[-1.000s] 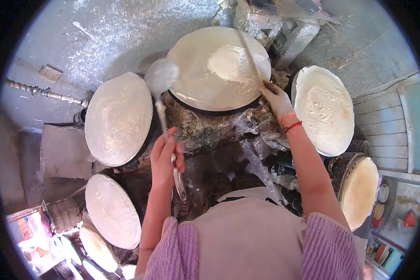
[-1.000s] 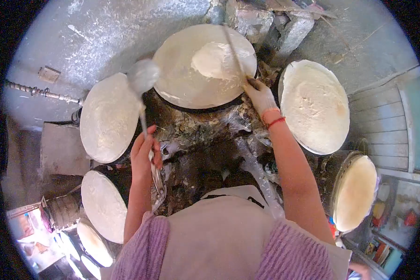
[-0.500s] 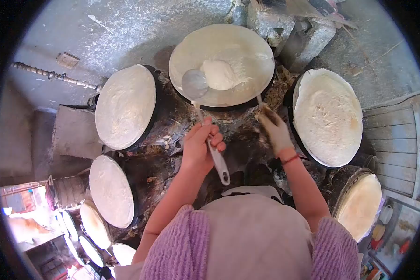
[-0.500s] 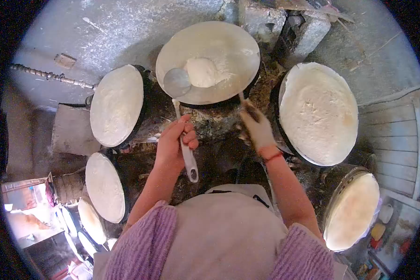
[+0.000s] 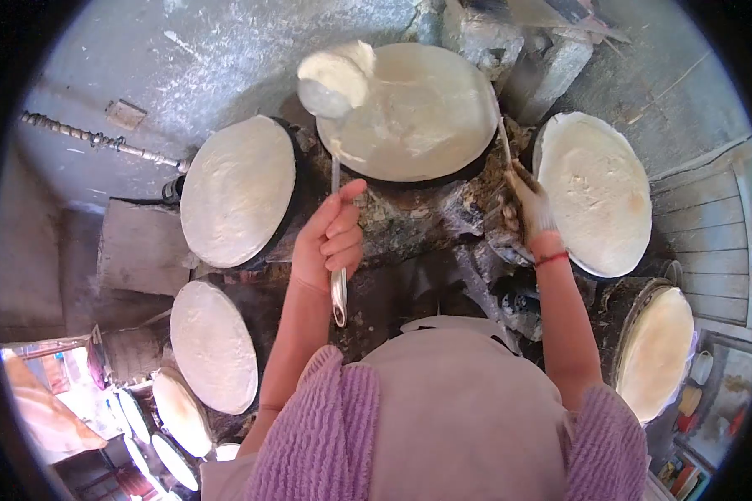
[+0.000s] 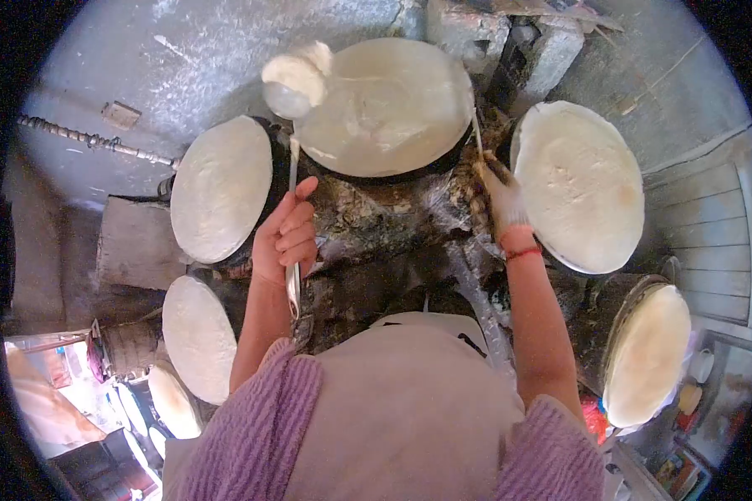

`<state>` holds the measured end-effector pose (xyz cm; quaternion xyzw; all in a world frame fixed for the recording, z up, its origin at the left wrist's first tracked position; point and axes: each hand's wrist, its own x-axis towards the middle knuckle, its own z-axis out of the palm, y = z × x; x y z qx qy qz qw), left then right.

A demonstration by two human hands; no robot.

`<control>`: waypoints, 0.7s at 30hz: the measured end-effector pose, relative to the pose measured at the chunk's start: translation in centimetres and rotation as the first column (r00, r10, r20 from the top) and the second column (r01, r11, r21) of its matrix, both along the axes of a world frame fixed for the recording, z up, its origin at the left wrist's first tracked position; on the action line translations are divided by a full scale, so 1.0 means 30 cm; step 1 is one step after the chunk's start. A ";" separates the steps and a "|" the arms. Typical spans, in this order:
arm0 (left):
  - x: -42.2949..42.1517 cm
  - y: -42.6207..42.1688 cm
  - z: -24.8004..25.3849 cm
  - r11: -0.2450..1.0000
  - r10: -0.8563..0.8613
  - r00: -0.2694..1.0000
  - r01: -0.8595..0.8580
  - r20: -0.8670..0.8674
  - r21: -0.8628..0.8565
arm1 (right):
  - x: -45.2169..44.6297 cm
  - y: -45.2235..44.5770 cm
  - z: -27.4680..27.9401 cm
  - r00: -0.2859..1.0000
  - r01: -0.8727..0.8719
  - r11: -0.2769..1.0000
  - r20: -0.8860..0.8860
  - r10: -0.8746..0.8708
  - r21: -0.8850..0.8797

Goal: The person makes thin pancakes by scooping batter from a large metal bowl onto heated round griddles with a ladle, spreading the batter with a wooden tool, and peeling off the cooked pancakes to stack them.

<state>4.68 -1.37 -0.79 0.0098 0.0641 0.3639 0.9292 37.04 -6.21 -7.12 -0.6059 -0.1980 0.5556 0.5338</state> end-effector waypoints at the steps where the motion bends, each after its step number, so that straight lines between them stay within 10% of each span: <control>1: -0.047 0.027 -0.021 0.995 0.011 0.994 0.000 -0.113 0.096 | -0.031 0.036 -0.038 0.992 -0.023 1.000 0.124 0.023 0.003; 3: -0.124 0.102 -0.015 0.999 -0.038 0.999 0.038 -0.027 -0.010 | -0.151 0.090 -0.103 0.703 -0.274 0.957 0.698 0.133 0.093; 6: -0.204 0.180 0.061 0.989 -0.063 0.998 0.064 0.013 -0.135 | -0.338 0.043 -0.016 0.359 -0.581 0.783 0.793 0.492 -0.223; 12: -0.388 0.194 0.341 0.992 -0.074 0.967 0.045 0.244 0.121 | -0.224 -0.130 -0.017 0.347 -0.579 0.781 0.797 0.495 -0.234; 16: -0.501 0.233 0.432 0.930 0.162 0.949 -0.055 -0.271 0.363 | -0.181 -0.095 -0.147 0.783 -0.158 0.984 0.597 0.175 -0.081; 21: -0.734 0.306 0.276 0.993 0.082 0.893 -0.111 -0.443 -0.041 | -0.349 -0.150 -0.034 0.297 -0.566 0.786 0.827 0.477 -0.249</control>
